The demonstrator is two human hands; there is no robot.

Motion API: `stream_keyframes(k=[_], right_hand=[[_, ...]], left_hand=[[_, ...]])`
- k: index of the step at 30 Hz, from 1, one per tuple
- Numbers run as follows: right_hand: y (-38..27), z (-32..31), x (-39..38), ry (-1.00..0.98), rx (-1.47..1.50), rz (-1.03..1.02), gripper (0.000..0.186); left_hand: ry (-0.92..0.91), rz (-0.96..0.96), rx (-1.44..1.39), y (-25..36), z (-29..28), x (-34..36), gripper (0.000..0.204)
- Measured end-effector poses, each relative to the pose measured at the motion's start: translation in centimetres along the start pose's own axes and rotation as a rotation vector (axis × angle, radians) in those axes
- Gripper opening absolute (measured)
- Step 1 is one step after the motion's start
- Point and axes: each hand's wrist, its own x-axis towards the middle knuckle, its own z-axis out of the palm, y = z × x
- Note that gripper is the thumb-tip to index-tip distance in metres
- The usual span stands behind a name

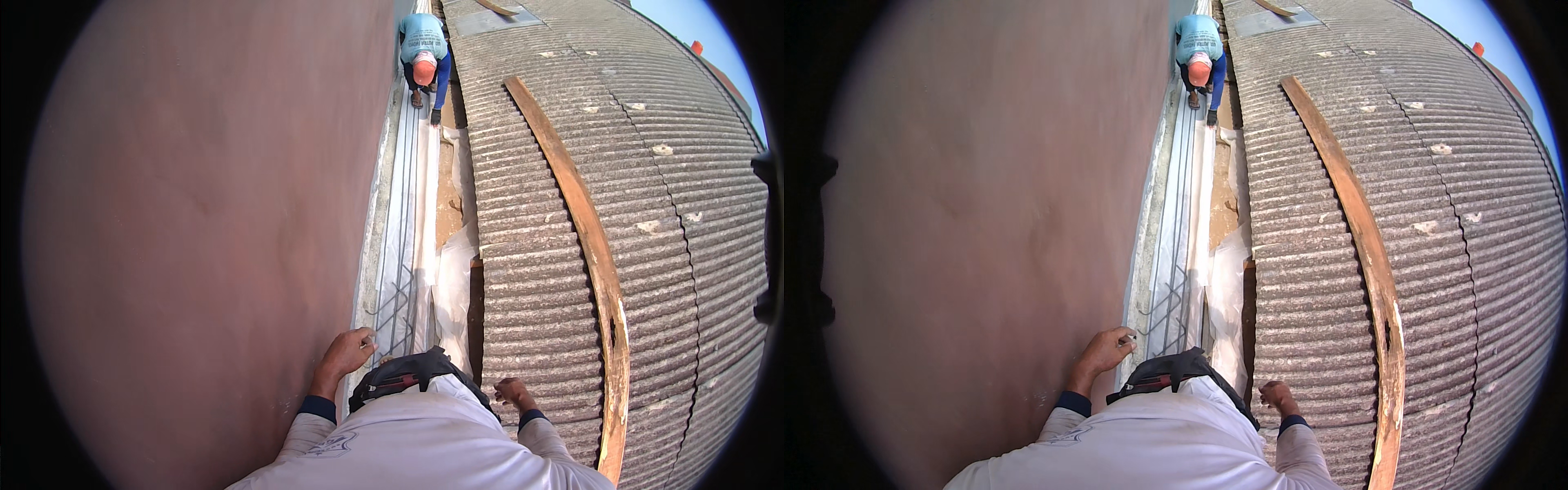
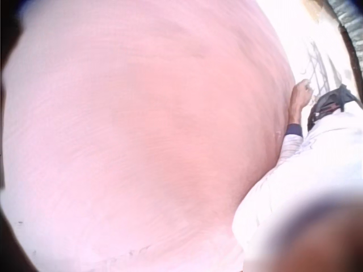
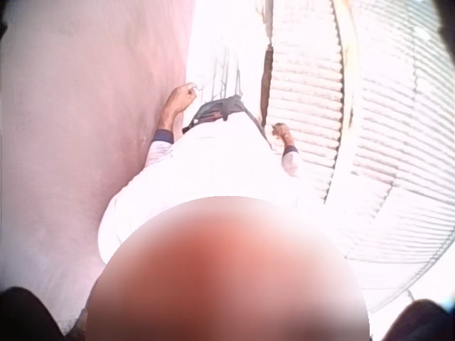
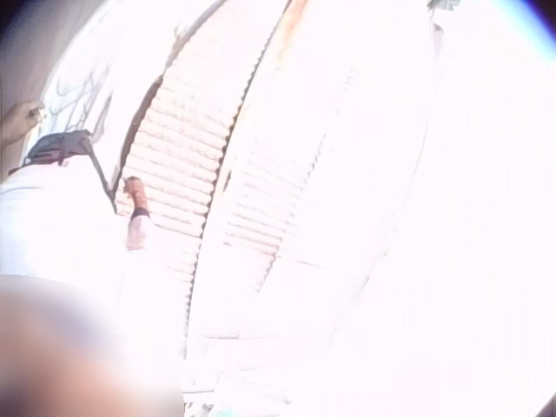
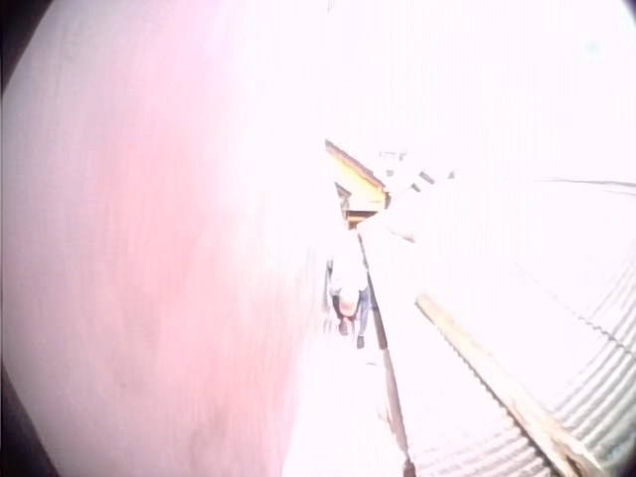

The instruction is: The person places and adjusts metal rebar ties along a roof ridge, aligning them with wooden supports and a plastic sheet. The person walks along the ridge, positions the rebar, and secures it by hand. Another worker is visible nearby on the roof.

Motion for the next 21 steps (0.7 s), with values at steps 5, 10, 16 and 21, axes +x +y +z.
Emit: stream_keyframes(k=[5, 10, 16, 21], right_hand=[[-0.1, 0.2, 0.3, 0.002, 0.015, 0.018, 0.037], [0.4, 1.1, 0.3, 0.002, 0.003, -0.015, 0.038], [-2.0, 0.4, -2.2, -0.041, -0.059, -0.049, 0.039], [-7.3, -2.1, -4.6, -0.040, 0.060, -0.222, 0.037]], left_hand=[[-0.007, -0.046, -0.027, -0.2, 0.2, 0.1, 0.037], [-0.017, -0.011, -0.041, -0.2, 0.4, 0.3, 0.039], [-0.256, -0.024, -0.387, 2.4, 0.1, -0.1, 0.032], [-0.306, 0.036, -0.699, 6.8, -1.8, -0.6, 0.033]])
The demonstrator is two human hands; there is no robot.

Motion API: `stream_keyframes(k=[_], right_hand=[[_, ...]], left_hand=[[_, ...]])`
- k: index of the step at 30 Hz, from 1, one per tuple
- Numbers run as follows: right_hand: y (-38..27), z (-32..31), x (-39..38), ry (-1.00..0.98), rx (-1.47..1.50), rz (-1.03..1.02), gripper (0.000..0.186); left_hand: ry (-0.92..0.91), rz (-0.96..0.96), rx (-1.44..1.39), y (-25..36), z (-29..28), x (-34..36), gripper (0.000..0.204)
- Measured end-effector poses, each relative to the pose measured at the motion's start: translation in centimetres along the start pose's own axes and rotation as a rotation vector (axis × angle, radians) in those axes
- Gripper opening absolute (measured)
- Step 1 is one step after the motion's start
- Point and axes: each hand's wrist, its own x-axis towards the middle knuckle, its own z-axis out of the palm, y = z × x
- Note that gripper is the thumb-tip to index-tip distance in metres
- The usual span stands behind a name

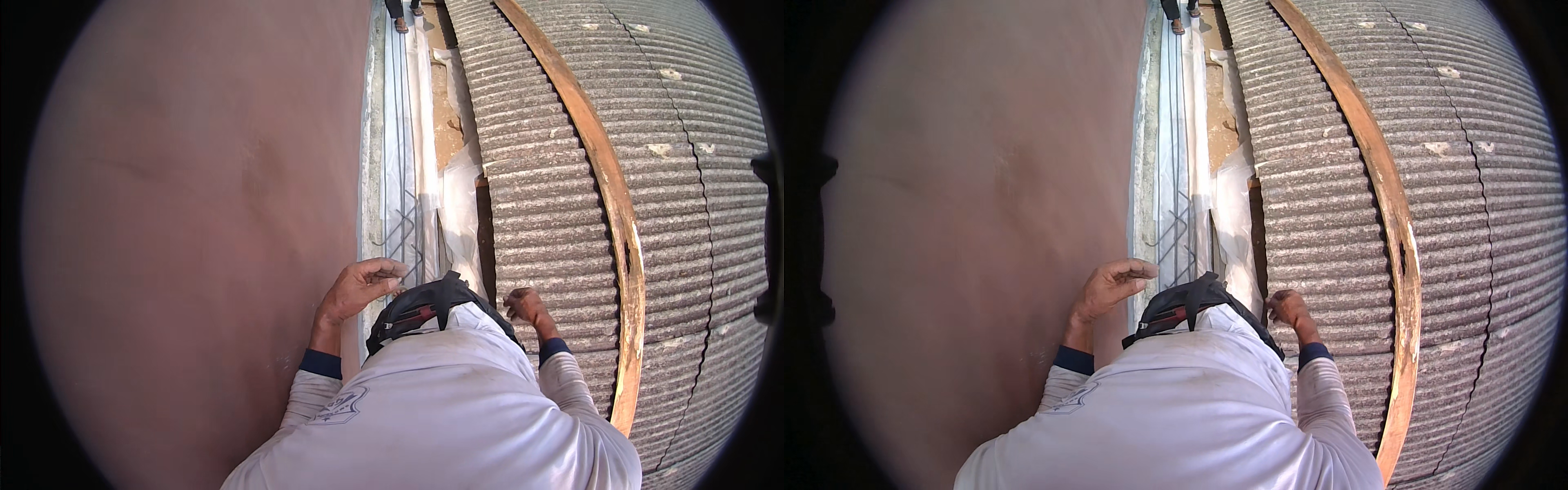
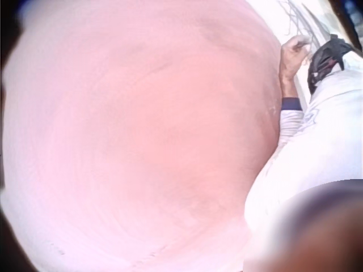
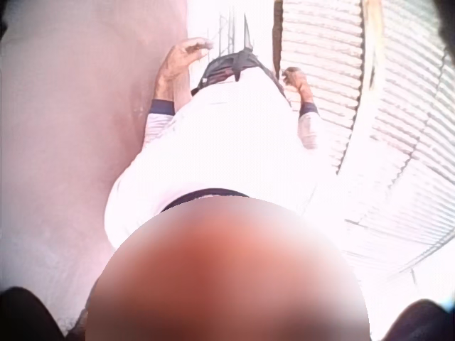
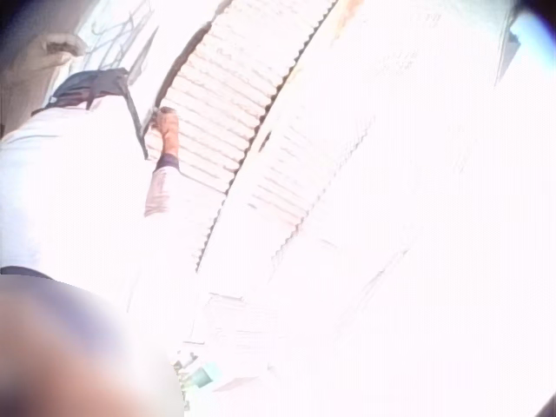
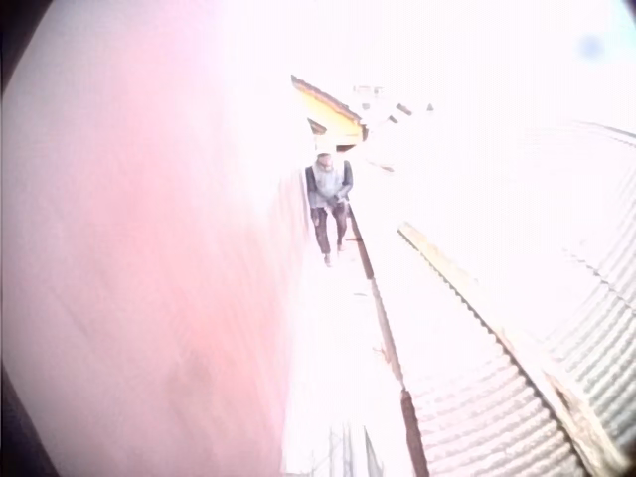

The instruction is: The person places and adjusts metal rebar ties along a roof ridge, aligning them with wooden supports and a plastic sheet. The person walks along the ridge, positions the rebar, and secures it by hand. Another worker is visible nearby on the roof.

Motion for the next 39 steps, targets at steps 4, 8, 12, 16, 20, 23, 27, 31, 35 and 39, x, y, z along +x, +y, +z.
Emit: stream_keyframes(k=[4, 8, 12, 16, 20, 23, 27, 31, 35, 39], right_hand=[[-1.9, -1.1, 1.1, 0.116, -0.214, -0.118, 0.032], [0.3, -1.6, 3.5, 0.038, -0.236, 0.000, 0.030], [3.3, -1.8, 5.0, -0.051, -0.352, 0.046, 0.033], [4.7, -1.5, 5.2, -0.089, -0.283, 0.100, 0.035], [4.7, -0.9, 5.6, -0.110, -0.271, 0.101, 0.033], [4.2, -0.5, 6.5, -0.129, -0.297, 0.062, 0.032], [2.3, -0.4, 7.5, -0.164, -0.272, 0.050, 0.031], [-3.0, -0.6, 6.9, -0.136, -0.500, -0.010, 0.029], [-13.6, 1.6, 3.3, -0.030, -0.550, -0.422, 0.022], [-27.3, 6.1, -4.9, 0.203, -0.359, -1.056, 0.021]], left_hand=[[-0.158, 0.571, -0.286, 5.6, 2.1, -0.6, 0.042], [-0.559, 0.842, -0.629, 13.1, 5.3, -3.6, 0.036], [-0.810, 0.723, -0.425, 20.1, 6.5, -5.5, 0.022], [-0.713, 0.782, -0.566, 20.1, 8.7, -5.8, 0.024], [-0.698, 0.836, -0.596, 19.3, 8.1, -6.2, 0.017], [-0.684, 0.891, -0.607, 19.2, 7.4, -6.2, 0.012], [-0.649, 0.891, -0.576, 18.4, 5.5, -5.8, 0.010], [-0.411, 0.820, -0.523, 16.9, 3.0, -5.6, 0.026], [-0.076, 0.816, -0.534, 15.9, 1.7, -5.5, 0.021], [0.138, 0.900, -0.567, 14.9, 0.9, -4.5, 0.030]])
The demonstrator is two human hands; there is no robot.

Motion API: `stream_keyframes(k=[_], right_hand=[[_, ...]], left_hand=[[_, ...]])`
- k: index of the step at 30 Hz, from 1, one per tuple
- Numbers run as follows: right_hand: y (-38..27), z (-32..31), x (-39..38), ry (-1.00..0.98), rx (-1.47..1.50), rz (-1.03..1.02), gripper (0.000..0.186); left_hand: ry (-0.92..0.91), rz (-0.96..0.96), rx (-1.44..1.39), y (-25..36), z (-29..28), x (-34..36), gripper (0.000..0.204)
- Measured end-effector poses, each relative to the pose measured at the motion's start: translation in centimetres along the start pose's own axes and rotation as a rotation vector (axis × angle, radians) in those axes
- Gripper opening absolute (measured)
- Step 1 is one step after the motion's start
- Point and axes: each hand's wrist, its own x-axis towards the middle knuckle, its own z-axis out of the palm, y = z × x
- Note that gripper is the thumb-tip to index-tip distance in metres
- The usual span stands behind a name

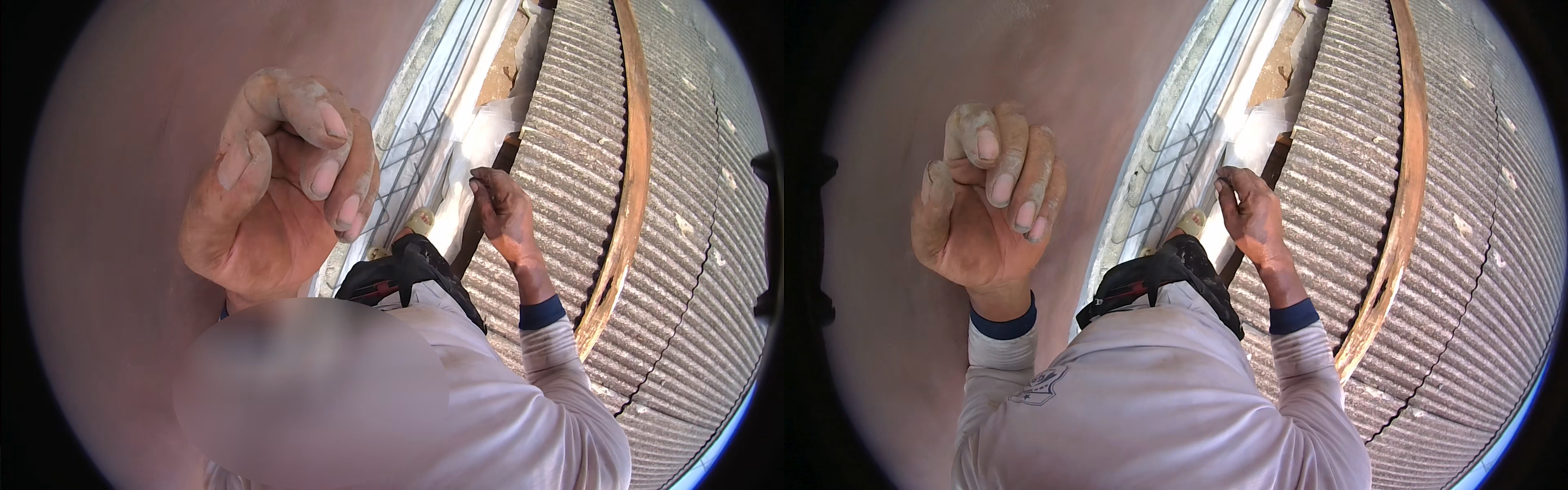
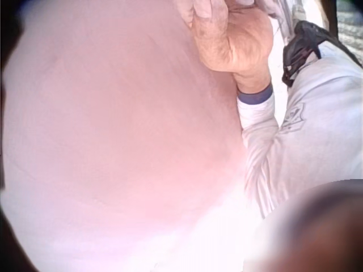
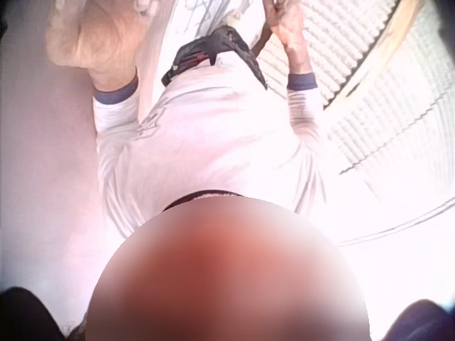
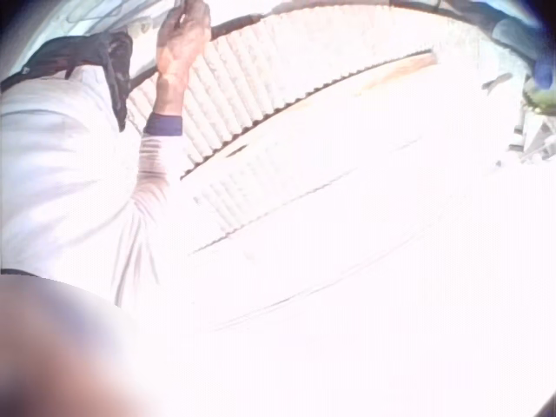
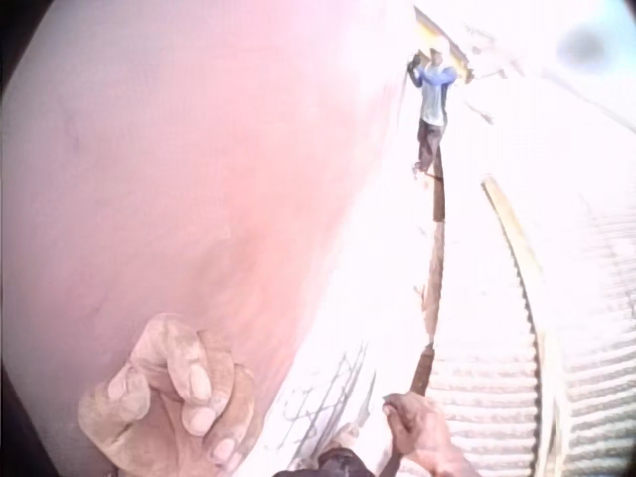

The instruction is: The person places and adjusts metal rebar ties along a roof ridge, aligning them with wooden supports and a plastic sheet. The person walks along the ridge, positions the rebar, and secures it by hand. Another worker is visible nearby on the roof.

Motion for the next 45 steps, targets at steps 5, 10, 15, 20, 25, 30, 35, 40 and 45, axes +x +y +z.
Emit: stream_keyframes(k=[5, 10, 15, 20, 25, 30, 35, 40, 45], right_hand=[[-19.2, 0.7, 3.8, 0.269, 0.019, -0.946, 0.050], [-31.6, 5.4, 2.4, 0.112, 0.216, -1.222, 0.087], [-35.3, 10.9, 3.9, 0.395, 0.198, -1.236, 0.106], [-33.7, 13.5, 5.2, 0.442, 0.223, -1.257, 0.113], [-33.9, 13.1, 5.9, 0.499, 0.193, -1.311, 0.104], [-35.9, 12.7, 5.1, 0.784, 0.050, -1.428, 0.089], [-38.0, 16.3, 2.5, 0.531, 0.206, -1.771, 0.079], [-37.4, 15.9, -1.3, -0.126, 0.217, -2.115, 0.069], [-38.9, 14.6, -5.3, -0.886, 0.124, -2.278, 0.060]], left_hand=[[0.255, -0.102, 0.637, -0.4, -1.8, -1.2, 0.036], [0.520, -0.380, 0.827, -2.4, -1.5, -10.8, 0.028], [0.543, -0.909, 0.863, 1.2, 0.8, -27.3, 0.046], [0.545, -0.787, 1.079, 6.3, 5.2, -35.6, 0.053], [0.564, -0.723, 1.407, 8.4, 4.9, -38.4, 0.075], [0.683, -0.643, 1.537, 6.5, 4.2, -37.9, 0.067], [1.068, -0.396, 1.595, 4.4, 3.5, -37.9, 0.033], [1.382, -0.234, 1.631, 1.5, 3.4, -36.1, 0.028], [1.515, -0.261, 1.648, 1.1, 3.4, -35.0, 0.028]])
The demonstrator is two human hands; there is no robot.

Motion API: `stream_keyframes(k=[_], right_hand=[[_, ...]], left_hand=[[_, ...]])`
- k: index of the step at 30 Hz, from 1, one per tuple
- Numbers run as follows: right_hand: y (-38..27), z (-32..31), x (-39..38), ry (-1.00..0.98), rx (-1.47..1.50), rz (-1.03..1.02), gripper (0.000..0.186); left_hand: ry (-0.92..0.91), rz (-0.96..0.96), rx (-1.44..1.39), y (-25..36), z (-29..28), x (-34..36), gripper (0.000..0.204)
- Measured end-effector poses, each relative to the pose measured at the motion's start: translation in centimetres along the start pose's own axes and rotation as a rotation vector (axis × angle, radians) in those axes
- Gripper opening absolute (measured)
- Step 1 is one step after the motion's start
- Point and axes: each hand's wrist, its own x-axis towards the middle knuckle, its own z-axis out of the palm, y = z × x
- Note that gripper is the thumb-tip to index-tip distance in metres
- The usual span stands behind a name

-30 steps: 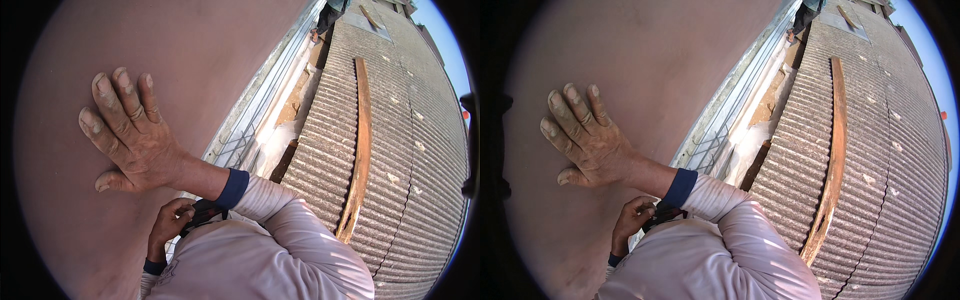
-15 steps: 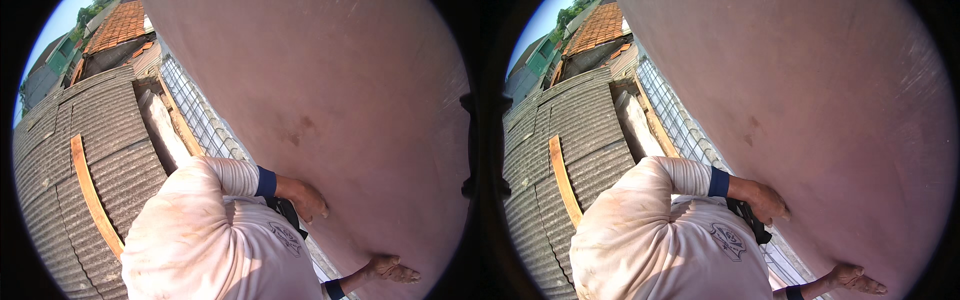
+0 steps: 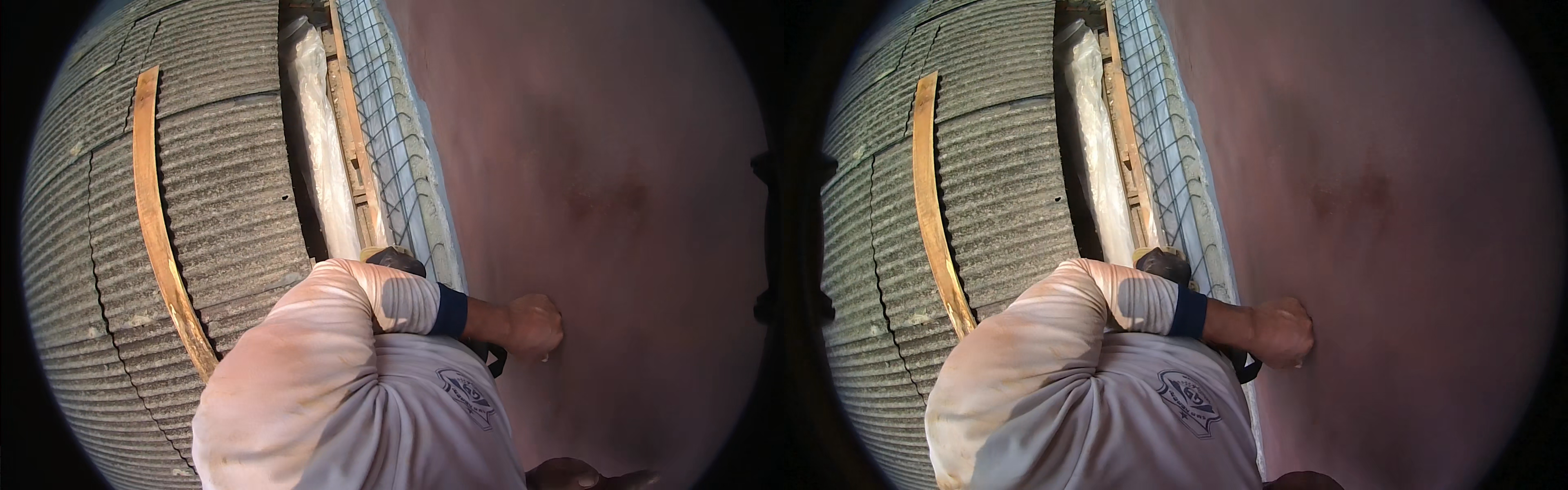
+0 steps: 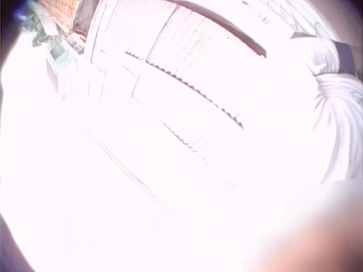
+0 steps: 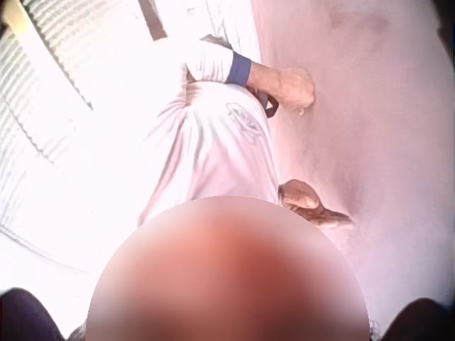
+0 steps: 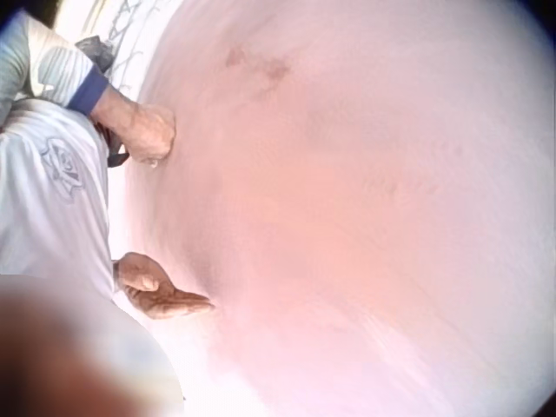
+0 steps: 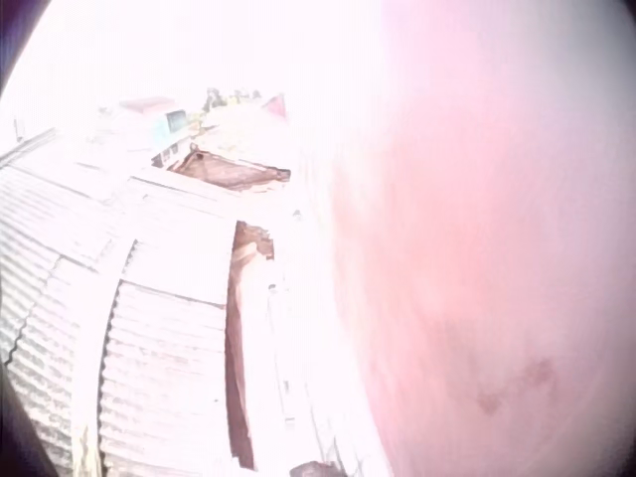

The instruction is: The person places and adjusts metal rebar ties along a roof ridge, aligning them with wooden supports and a plastic sheet. The person walks along the ridge, positions the rebar, and secures it by hand. Another worker is visible nearby on the roof.

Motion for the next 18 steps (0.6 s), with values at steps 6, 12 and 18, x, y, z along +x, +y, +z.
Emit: stream_keyframes(k=[6, 12, 18], right_hand=[[-2.4, 4.6, 9.2, 0.067, 0.320, -0.171, 0.042], [-5.2, 17.3, 19.0, 0.256, 0.820, -0.150, 0.031], [-3.9, 26.3, 22.3, -0.002, 0.766, -0.111, 0.028]], left_hand=[[0.234, -0.078, -0.367, -0.8, 2.2, -0.7, 0.029], [0.741, 0.052, -0.731, -4.1, 7.1, -2.9, 0.023], [0.576, -0.484, -0.473, -18.7, 11.1, -13.2, 0.016]])
